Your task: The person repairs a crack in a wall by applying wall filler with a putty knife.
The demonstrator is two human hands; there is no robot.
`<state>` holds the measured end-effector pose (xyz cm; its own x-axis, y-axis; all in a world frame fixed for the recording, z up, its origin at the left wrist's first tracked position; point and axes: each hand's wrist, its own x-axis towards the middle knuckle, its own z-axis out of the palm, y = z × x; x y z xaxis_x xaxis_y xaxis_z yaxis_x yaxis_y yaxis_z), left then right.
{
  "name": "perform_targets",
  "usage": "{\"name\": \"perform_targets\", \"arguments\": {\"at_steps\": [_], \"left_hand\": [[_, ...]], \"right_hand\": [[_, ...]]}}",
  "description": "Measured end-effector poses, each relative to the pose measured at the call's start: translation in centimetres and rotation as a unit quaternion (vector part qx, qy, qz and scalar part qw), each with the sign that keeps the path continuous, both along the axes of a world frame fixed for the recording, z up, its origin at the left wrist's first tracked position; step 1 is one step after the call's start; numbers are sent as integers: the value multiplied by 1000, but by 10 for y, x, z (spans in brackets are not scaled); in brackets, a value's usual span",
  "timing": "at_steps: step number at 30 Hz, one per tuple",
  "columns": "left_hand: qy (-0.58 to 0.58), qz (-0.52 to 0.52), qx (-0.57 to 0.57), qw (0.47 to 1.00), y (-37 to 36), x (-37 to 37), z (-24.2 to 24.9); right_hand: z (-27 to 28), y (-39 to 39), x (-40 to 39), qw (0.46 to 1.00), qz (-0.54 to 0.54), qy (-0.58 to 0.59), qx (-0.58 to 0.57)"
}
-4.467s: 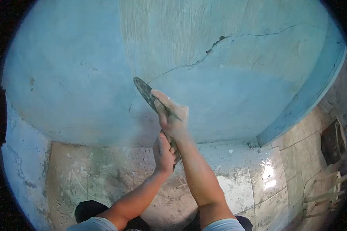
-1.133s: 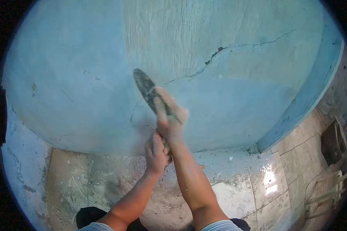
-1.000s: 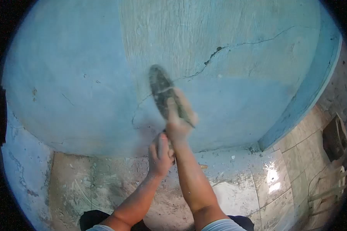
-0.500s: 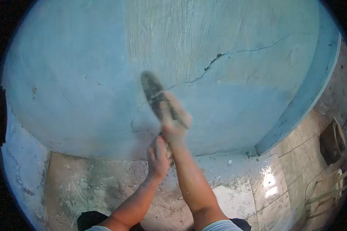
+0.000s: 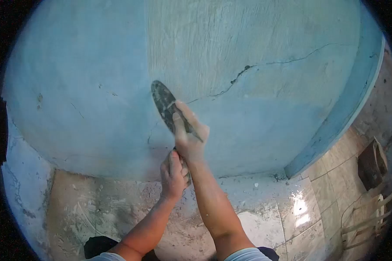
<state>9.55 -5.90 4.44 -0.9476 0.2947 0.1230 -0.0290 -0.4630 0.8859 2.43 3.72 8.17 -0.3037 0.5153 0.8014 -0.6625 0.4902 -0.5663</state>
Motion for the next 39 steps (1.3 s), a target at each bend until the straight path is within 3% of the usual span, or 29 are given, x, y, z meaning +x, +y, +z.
{"name": "perform_targets", "arguments": {"at_steps": [1, 3, 4, 5, 7, 8, 10, 11, 12, 13, 14, 15, 16, 18, 19, 20, 21, 23, 25, 26, 29, 30, 33, 34, 35, 37, 39], "left_hand": [[12, -17, -29, 999, 1, 0, 3], [39, -49, -96, 993, -4, -2, 13], [61, -32, -92, 993, -3, -6, 5], [83, -16, -88, 993, -2, -10, -3], [-24, 11, -4, 1000, -2, 3, 5], [9, -3, -45, 999, 0, 1, 5], [79, -23, -134, 988, -5, -10, 4], [55, -23, -109, 992, -9, -11, 5], [30, -25, -83, 996, -10, -10, 7], [1, -29, -53, 998, -7, -5, 8], [-12, 30, -11, 999, -1, 0, 9], [14, 8, -42, 999, 0, -1, 9], [43, -13, -74, 996, -4, -5, 9], [79, -65, -107, 989, -10, -10, 17], [66, -39, -91, 993, -13, -12, 16], [48, -15, -71, 996, -13, -11, 11], [29, 9, -46, 998, -11, -9, 10], [23, -35, -81, 996, -15, -10, 21], [80, -56, -120, 988, -13, -9, 28], [90, -33, -111, 989, -11, -10, 25], [-55, -50, -31, 997, -20, -10, 19], [-31, -50, -46, 997, -17, -7, 26], [75, -65, -96, 990, -15, -12, 26], [-16, -29, -78, 996, -14, -10, 23], [-25, -47, -66, 996, -15, -8, 22], [-34, -78, -42, 995, -23, -12, 25], [39, -67, -80, 994, -18, -12, 32]], "right_hand": [[5, -1, 6, 998, 40, -35, 18], [12, -2, 4, 985, -13, 95, -142], [17, -5, 8, 958, 36, 88, -272], [14, -8, 7, 983, 29, 50, -175], [9, -9, 5, 999, 14, -29, 33], [11, -5, 5, 998, 15, -13, 55], [21, -4, 8, 984, 33, 70, -162], [23, -7, 8, 955, 41, 108, -273], [20, -10, 3, 964, 28, 104, -242], [17, -10, 3, 987, 23, 65, -147], [15, -9, 4, 998, 19, 26, -45], [14, -7, 2, 998, 16, -12, 57], [13, -3, -1, 999, -20, 26, 36], [19, -7, 6, 986, 12, 67, -153], [22, -10, 10, 965, 25, 84, -246], [9, -7, -6, 992, -23, 83, -94], [14, -11, 2, 1000, -4, -4, -8], [11, -1, -7, 999, -3, 38, 14], [30, -8, 6, 972, -6, 93, -215], [28, -12, 1, 973, -9, 108, -206], [20, -9, -2, 999, 7, 5, 34], [24, -5, -1, 998, 3, 50, 25], [30, -11, 5, 969, 26, 84, -230], [25, -13, -11, 989, -44, 114, -89], [14, -16, -15, 997, 23, 53, -49], [24, -6, -4, 999, 7, 50, 2], [37, -11, 8, 968, 52, 97, -226]]}}
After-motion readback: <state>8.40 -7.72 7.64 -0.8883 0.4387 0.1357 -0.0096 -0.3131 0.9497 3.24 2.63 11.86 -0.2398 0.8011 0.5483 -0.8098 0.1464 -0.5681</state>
